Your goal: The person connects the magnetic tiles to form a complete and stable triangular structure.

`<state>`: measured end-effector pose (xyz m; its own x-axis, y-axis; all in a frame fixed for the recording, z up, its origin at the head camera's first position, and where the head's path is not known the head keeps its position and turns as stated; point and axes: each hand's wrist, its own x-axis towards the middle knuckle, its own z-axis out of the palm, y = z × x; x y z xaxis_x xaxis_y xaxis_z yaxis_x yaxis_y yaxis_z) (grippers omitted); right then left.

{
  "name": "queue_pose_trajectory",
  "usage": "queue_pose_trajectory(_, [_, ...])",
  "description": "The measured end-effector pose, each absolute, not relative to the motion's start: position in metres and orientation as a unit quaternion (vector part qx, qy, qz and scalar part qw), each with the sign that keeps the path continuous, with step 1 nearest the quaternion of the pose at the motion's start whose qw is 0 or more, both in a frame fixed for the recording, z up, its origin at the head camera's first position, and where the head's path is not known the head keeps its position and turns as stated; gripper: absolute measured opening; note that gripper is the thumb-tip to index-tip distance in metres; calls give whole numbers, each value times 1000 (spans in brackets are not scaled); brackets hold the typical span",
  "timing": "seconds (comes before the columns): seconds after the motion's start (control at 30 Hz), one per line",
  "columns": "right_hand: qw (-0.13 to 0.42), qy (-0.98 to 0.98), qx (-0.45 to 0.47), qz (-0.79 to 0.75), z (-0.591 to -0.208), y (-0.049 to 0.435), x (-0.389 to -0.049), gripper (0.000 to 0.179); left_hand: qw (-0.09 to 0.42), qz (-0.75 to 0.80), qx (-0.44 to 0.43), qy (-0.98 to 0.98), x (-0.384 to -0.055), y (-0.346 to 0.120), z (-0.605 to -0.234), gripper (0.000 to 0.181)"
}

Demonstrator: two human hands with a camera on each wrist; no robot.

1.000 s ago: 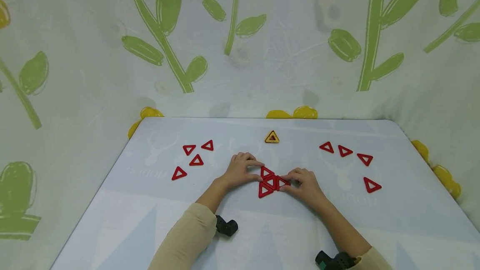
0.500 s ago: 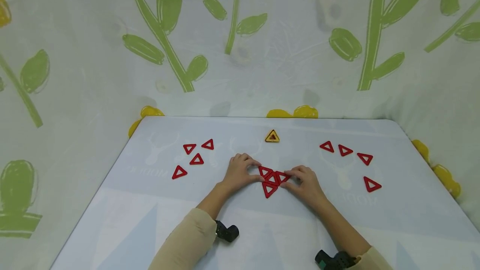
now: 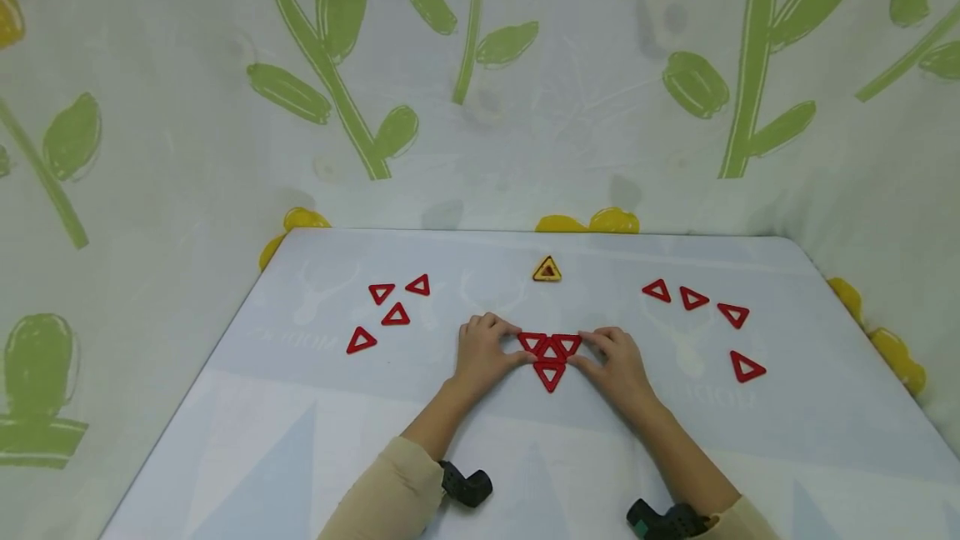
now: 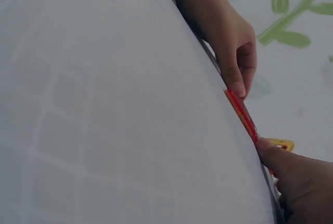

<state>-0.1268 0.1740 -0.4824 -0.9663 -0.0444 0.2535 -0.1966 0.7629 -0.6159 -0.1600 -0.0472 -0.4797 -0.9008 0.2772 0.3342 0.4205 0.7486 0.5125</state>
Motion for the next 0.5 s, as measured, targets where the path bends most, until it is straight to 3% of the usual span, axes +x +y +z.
queue_pose_trajectory(0.5, [102,-926,84,353,-487,180,-128,49,116,-305,-186,-927,-157,-49,-482,46])
